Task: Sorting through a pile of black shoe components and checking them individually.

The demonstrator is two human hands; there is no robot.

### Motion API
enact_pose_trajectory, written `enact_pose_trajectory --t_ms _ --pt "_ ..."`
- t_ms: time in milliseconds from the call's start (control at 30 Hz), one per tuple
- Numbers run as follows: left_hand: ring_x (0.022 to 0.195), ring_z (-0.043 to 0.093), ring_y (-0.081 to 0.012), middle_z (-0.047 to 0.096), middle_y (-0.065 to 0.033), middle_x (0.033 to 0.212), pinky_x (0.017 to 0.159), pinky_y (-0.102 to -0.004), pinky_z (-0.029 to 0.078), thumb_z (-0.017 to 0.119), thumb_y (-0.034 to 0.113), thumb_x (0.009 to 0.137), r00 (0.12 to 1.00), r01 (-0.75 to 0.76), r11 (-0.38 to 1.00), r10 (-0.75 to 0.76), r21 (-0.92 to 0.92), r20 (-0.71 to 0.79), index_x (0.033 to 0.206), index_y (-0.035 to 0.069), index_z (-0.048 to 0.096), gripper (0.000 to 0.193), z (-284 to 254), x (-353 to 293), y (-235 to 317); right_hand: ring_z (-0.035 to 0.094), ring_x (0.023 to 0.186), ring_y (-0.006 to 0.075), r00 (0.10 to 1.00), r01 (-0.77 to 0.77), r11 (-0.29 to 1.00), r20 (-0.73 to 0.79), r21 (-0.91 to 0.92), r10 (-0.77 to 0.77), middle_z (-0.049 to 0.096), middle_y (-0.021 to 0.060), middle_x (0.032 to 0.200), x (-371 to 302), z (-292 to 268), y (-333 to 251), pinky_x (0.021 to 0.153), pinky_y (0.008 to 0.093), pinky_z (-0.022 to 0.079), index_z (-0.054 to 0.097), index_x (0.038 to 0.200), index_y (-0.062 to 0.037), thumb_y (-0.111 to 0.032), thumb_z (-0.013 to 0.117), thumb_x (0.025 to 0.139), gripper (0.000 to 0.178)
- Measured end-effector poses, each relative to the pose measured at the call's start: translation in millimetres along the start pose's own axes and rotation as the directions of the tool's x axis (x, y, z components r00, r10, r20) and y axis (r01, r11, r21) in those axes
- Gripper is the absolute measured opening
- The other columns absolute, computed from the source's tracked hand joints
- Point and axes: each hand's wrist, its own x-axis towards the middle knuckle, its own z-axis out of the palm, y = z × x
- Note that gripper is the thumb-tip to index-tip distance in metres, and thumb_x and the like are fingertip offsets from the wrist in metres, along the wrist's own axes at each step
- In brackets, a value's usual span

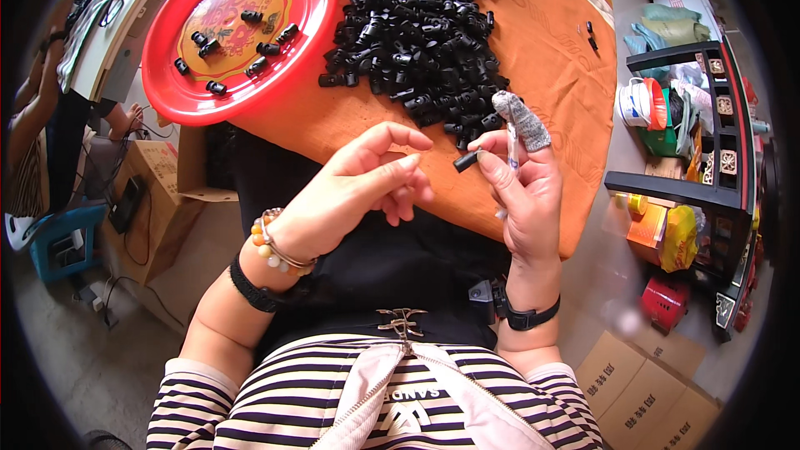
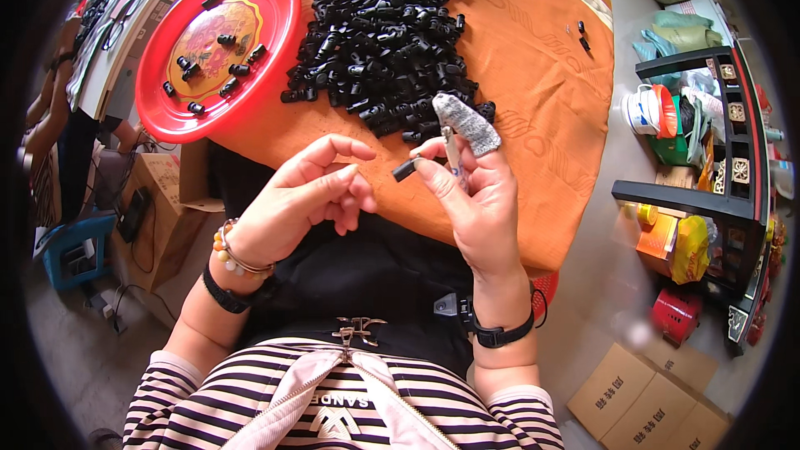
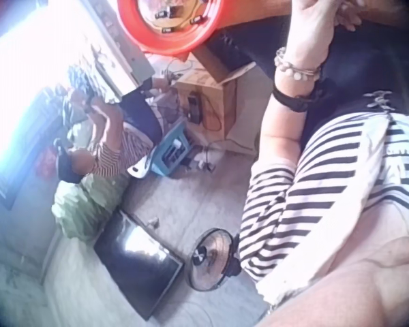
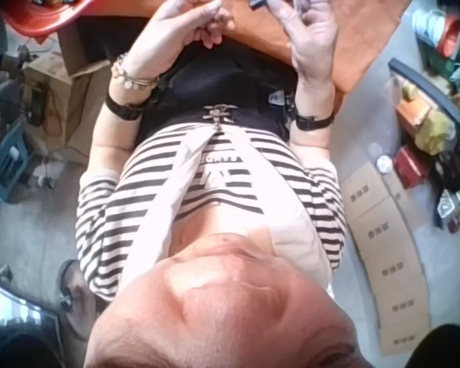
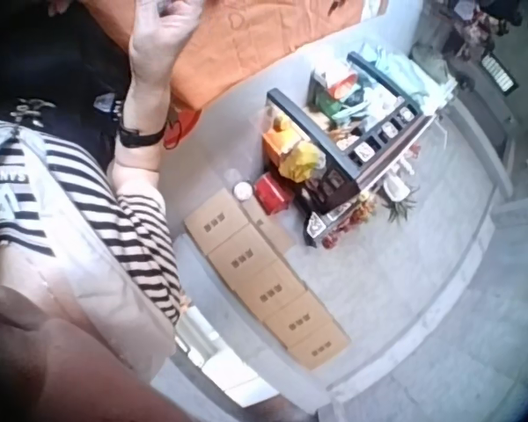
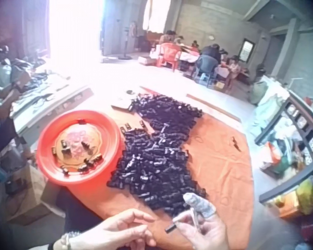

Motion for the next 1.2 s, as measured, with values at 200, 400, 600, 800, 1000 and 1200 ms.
enact_pose_trajectory --t_ms 200,400,600,800,1000,1200 --pt "0.07 0.058 -0.0085 0.059 -0.0078 0.089 0.064 -0.0219 0.048 0.046 0.023 0.094 0.999 -0.017 0.997 0.02 -0.078 0.045 0.118 0.009 0.04 0.029 2 -1 1 0.058 0.089 0.0095 0.969 0.067 0.99 0.23 0.124 -0.095 0.059 0.0048 0.098 1 15 8 0.078 0.0208 0.045 0.041 0.129 -0.0016 0.003 0.056 0.085 0.046" --pt "0.07 0.059 -0.0103 0.059 -0.0095 0.089 0.063 -0.0228 0.049 0.046 0.022 0.095 0.996 -0.061 0.988 0.07 -0.139 0.057 0.111 0.009 0.042 0.021 -3 -1 -1 0.056 0.083 0.0073 0.981 0.036 0.998 0.19 0.041 -0.044 0.058 0.0045 0.095 1 19 10 0.072 0.0181 0.045 0.042 0.127 -0.0014 0.003 0.056 0.085 0.045" --pt "0.063 0.057 -0.0103 0.06 -0.0085 0.081 0.059 -0.0206 0.047 0.046 0.021 0.094 0.995 -0.054 0.996 0.06 -0.078 0.078 0.107 0.008 0.043 0.019 -2 -2 2 0.054 0.079 0.0051 0.97 -0.084 0.99 0.237 0.111 0.056 0.056 0.0035 0.092 3 28 4 0.07 0.0169 0.044 0.042 0.127 -0.0005 0.0 0.058 0.086 0.044" --pt "0.054 0.052 -0.0119 0.057 -0.0096 0.076 0.05 -0.0211 0.042 0.043 0.019 0.094 0.998 -0.03 0.945 0.048 -0.326 0.046 0.11 0.01 0.043 0.019 -7 -3 2 0.053 0.086 0.0048 0.986 -0.025 0.99 0.167 0.141 0.002 0.056 0.0036 0.099 3 33 11 0.076 0.0168 0.042 0.042 0.125 0.0023 -0.006 0.058 0.088 0.042" --pt "0.049 0.044 -0.0099 0.054 -0.0059 0.072 0.045 -0.0209 0.035 0.044 0.02 0.093 0.997 -0.071 0.889 0.05 -0.452 -0.057 0.107 0.01 0.044 0.017 -7 -2 4 0.051 0.088 0.0031 0.98 -0.054 0.995 0.198 0.079 0.037 0.058 0.005 0.103 -4 31 12 0.077 0.0162 0.041 0.049 0.119 0.0026 -0.006 0.059 0.087 0.035" --pt "0.054 0.047 -0.0069 0.054 -0.0026 0.073 0.046 -0.0192 0.033 0.045 0.02 0.093 0.991 -0.127 0.892 0.097 -0.435 -0.092 0.104 0.011 0.044 0.014 -7 -1 0 0.053 0.082 0.0035 0.973 -0.002 0.999 0.231 -0.037 0.011 0.061 0.0043 0.096 -10 38 14 0.072 0.0166 0.044 0.052 0.115 0.0025 -0.004 0.061 0.084 0.033"
